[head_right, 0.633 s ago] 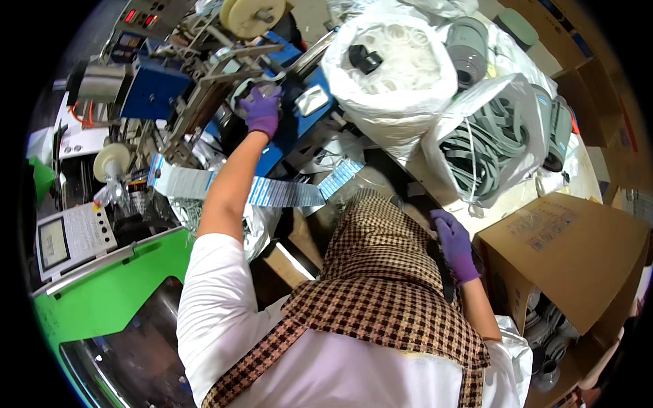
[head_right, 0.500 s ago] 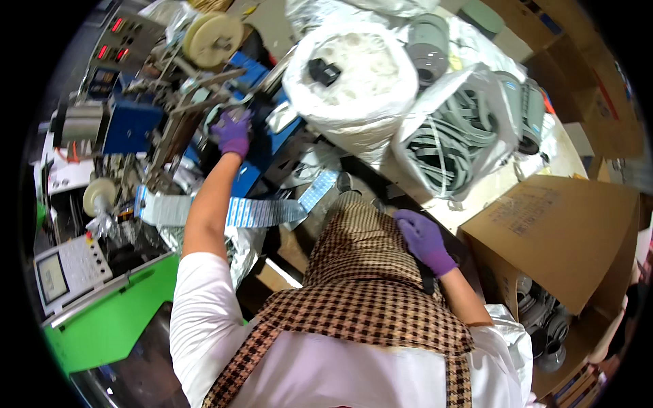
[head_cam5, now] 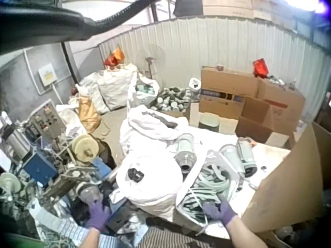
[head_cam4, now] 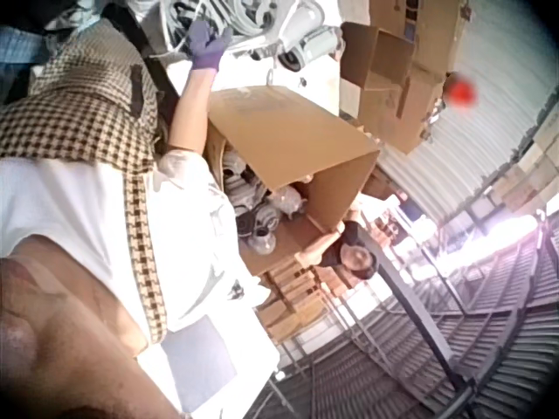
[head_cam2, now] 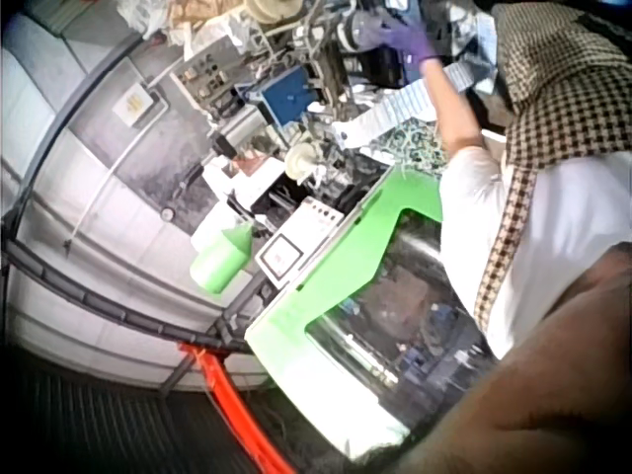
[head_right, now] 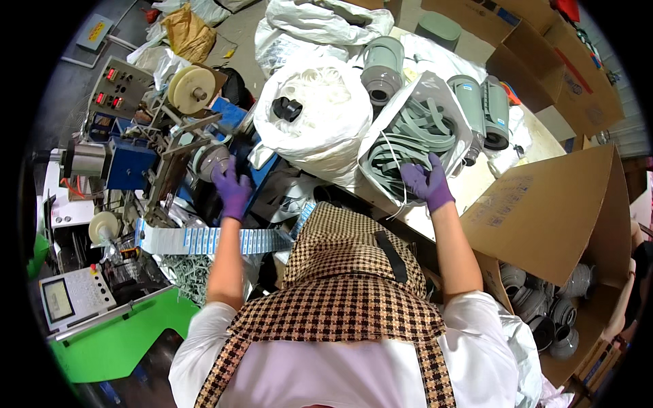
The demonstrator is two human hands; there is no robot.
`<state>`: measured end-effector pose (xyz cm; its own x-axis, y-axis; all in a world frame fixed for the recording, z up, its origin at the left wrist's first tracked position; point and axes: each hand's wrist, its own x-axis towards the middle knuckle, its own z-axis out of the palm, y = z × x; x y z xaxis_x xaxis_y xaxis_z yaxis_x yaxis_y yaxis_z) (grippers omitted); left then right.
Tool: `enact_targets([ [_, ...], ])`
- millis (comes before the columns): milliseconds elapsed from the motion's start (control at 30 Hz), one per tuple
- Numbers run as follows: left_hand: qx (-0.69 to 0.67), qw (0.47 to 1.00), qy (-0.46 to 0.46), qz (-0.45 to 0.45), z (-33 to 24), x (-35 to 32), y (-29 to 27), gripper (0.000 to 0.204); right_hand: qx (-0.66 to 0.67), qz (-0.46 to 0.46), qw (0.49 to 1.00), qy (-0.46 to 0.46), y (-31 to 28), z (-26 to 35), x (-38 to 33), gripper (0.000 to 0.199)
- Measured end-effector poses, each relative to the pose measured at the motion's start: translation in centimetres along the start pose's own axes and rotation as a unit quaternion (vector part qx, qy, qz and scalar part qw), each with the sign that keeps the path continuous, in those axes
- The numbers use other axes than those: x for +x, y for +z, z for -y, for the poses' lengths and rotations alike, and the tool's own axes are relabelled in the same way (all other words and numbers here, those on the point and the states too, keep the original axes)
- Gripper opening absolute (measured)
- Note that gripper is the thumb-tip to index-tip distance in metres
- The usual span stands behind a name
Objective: The person assembles light green electric kettles by inserting grey lids and handles into the kettle bodies. They repeatedly pick up components from a nearby table and a white sack, fit them together, and place the assembled units into a cardboard box.
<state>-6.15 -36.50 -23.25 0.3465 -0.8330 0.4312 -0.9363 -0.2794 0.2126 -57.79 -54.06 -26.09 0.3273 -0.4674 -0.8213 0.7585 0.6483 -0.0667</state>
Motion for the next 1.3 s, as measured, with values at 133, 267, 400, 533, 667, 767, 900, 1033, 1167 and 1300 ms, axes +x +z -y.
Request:
enact_targets([
  [133, -0.161, 0.978, -0.125, 0.051, -6.9, -14.3, 7.5, 0.050, 0.153, 0.080, 0.984, 0.033, -0.9, 2.7, 7.3, 0.072],
  [267, -0.291, 0.897, -0.146, 0.300, -7.6, -18.8, 6.3, 0.034, 0.270, 0.111, 0.954, 0.064, -3.6, 7.5, 10.2, 0.048],
  [400, -0.380, 0.842, -0.299, 0.240, -4.3, -18.5, 3.8, 0.025, 0.178, 0.084, 0.972, -0.125, -5.5, 6.4, 11.2, 0.008],
  [533, -0.449, 0.769, -0.436, 0.127, -2.3, -20.9, 4.3, 0.025, -0.037, 0.158, 0.974, -0.159, -2.8, -6.2, 0.7, 0.012],
  [667, -0.492, 0.714, -0.480, 0.138, -5.2, -18.0, 3.0, 0.023, -0.459, 0.136, 0.768, -0.424, -2.7, -13.7, -6.0, 0.021],
  [767, -0.484, 0.733, -0.473, 0.064, -3.4, -18.3, 3.8, 0.028, -0.657, 0.246, 0.463, -0.542, 2.4, -11.4, -10.3, 0.021],
  [900, -0.513, 0.682, -0.515, -0.080, -0.5, -12.7, 1.9, 0.051, -0.642, 0.258, 0.377, -0.616, 5.0, -9.9, -10.5, 0.030],
  [1033, -0.382, 0.667, -0.610, -0.193, 2.0, -7.3, 0.9, 0.077, -0.639, 0.217, 0.425, -0.603, 6.1, -9.5, -12.1, 0.033],
  [1167, -0.194, 0.669, -0.689, -0.199, 6.7, -6.2, 3.4, 0.086, -0.653, 0.220, 0.379, -0.618, 3.0, -9.5, -12.3, 0.031],
  [1300, -0.152, 0.695, -0.665, -0.227, 10.4, -7.0, 3.2, 0.074, -0.715, 0.206, 0.374, -0.554, 0.8, -9.6, -15.0, 0.028],
])
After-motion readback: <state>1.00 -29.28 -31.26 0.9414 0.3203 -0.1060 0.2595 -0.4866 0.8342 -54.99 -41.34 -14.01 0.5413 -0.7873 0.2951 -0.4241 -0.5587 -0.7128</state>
